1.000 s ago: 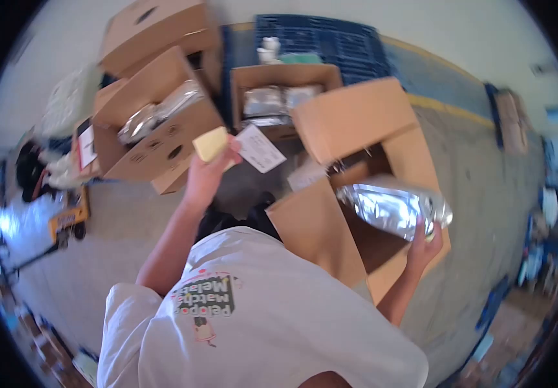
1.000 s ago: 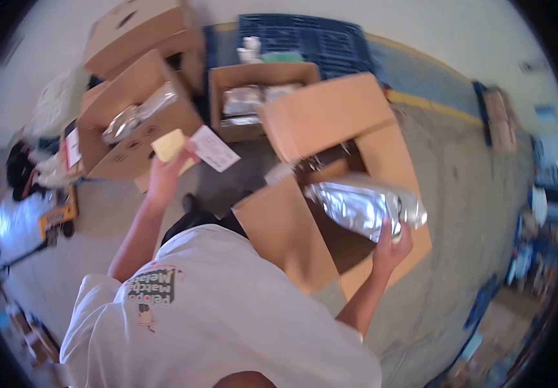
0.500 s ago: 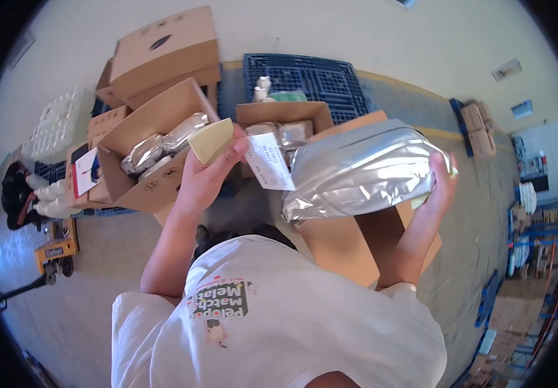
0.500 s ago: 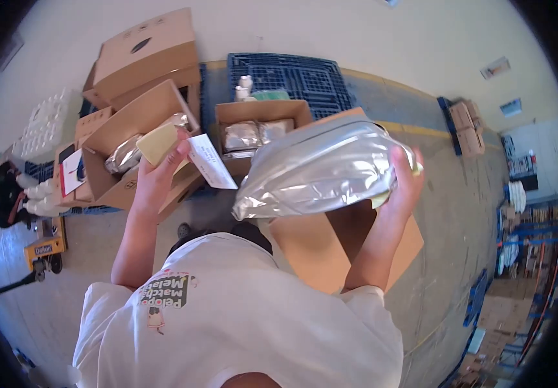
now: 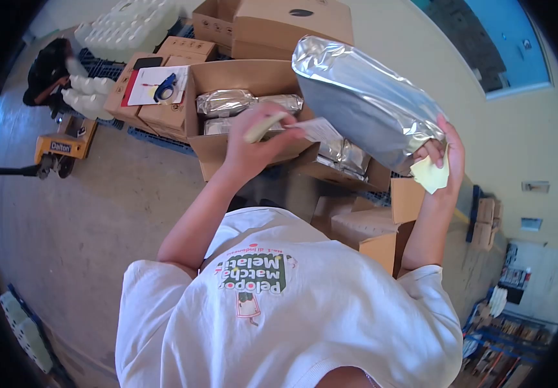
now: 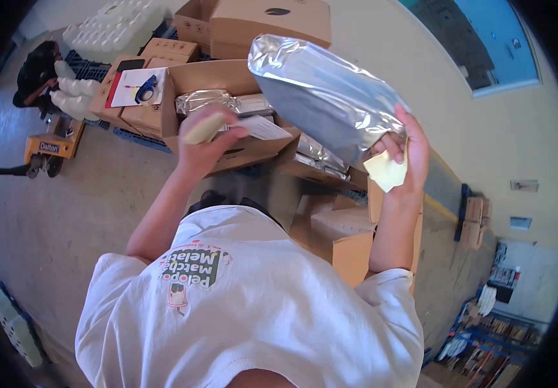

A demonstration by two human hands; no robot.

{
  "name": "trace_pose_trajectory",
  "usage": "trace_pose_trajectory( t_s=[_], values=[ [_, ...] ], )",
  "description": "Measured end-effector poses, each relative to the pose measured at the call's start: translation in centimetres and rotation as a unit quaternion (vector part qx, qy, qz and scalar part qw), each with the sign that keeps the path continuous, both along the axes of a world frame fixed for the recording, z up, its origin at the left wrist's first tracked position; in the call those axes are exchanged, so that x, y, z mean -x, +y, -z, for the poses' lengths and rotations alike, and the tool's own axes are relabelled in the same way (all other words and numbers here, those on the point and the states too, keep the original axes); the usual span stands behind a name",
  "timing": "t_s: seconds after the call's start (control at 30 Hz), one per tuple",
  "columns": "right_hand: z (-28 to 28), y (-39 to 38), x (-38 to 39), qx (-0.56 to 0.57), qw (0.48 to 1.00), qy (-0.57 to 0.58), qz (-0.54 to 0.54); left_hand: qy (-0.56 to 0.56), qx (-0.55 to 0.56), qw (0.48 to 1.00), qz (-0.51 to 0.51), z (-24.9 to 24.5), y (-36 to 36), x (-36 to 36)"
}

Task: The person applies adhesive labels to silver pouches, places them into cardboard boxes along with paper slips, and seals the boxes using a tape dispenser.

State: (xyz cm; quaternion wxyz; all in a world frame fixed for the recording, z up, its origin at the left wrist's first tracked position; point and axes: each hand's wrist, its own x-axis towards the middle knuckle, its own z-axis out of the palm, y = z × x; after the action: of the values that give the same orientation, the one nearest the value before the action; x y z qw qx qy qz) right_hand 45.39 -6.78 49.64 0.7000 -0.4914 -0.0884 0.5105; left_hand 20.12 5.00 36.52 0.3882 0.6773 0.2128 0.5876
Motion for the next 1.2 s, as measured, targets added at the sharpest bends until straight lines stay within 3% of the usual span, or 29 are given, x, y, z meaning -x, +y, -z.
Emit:
trace_pose_trajectory(
  t_s=[0.07,0.1,0.17,0.3,0.37,0.57,0.63,0.7,0.73,0.77,0.87,0.9,0.97,1.03,1.1,1.17,1.2],
  values=[
    [-1.2,2.1,0.5,-0.039,0.997,0.003,-0.072,0.056,-0.002,0.991,0.124,0.0,2.1,-0.1],
    [-1.9,2.8,1.5,-0.036,0.996,-0.002,-0.077,0.049,0.0,0.992,0.119,-0.2,2.9,-0.3],
    [-3.2,4.5,3.4,0.015,0.998,-0.055,-0.016,0.094,-0.082,0.99,0.062,-1.0,4.9,-0.8],
    [-3.8,6.5,5.7,0.018,0.998,-0.027,-0.051,0.054,-0.203,0.976,-0.053,-0.5,8.3,-1.5],
    [-4.1,6.1,6.8,0.024,0.997,-0.043,-0.054,0.056,-0.209,0.973,-0.085,-0.2,7.8,-1.6],
    [-3.1,8.3,9.2,0.033,0.997,-0.048,-0.054,0.019,-0.133,0.975,-0.179,2.0,10.0,-1.0],
    [-2.7,8.9,8.8,0.036,0.997,-0.035,-0.064,0.055,0.041,0.97,-0.235,3.2,11.4,0.1],
    [-1.6,9.6,7.7,-0.03,0.989,0.057,-0.131,0.007,0.163,0.981,-0.104,7.8,15.0,0.6],
    [-0.9,10.4,7.2,-0.029,0.989,0.061,-0.134,-0.027,0.233,0.972,0.03,9.5,15.4,1.1],
    [0.0,11.3,6.6,-0.014,0.985,0.084,-0.149,-0.06,0.296,0.939,0.162,11.0,15.7,1.3],
    [4.1,14.7,4.6,0.037,0.975,0.15,-0.161,-0.004,0.289,0.94,0.181,15.9,15.1,0.4],
    [6.1,16.2,3.5,0.056,0.972,0.166,-0.154,0.0,0.289,0.94,0.18,17.2,15.0,0.3],
    [11.4,19.5,-0.2,0.031,0.947,0.22,-0.233,0.072,0.412,0.899,0.129,19.2,15.2,0.3],
    [16.6,22.2,-2.4,0.019,0.947,0.223,-0.231,0.091,0.431,0.895,0.073,19.6,15.3,0.0],
    [21.6,24.3,-4.5,0.075,0.964,0.205,-0.151,0.22,0.487,0.845,0.03,21.5,16.7,-0.3],
    [28.8,26.0,-8.2,0.124,0.932,0.285,-0.184,0.328,0.54,0.775,0.014,24.5,17.5,-1.3],
    [32.2,26.1,-9.6,0.167,0.942,0.227,-0.185,0.367,0.555,0.746,0.033,24.4,17.1,-2.0]
  ],
)
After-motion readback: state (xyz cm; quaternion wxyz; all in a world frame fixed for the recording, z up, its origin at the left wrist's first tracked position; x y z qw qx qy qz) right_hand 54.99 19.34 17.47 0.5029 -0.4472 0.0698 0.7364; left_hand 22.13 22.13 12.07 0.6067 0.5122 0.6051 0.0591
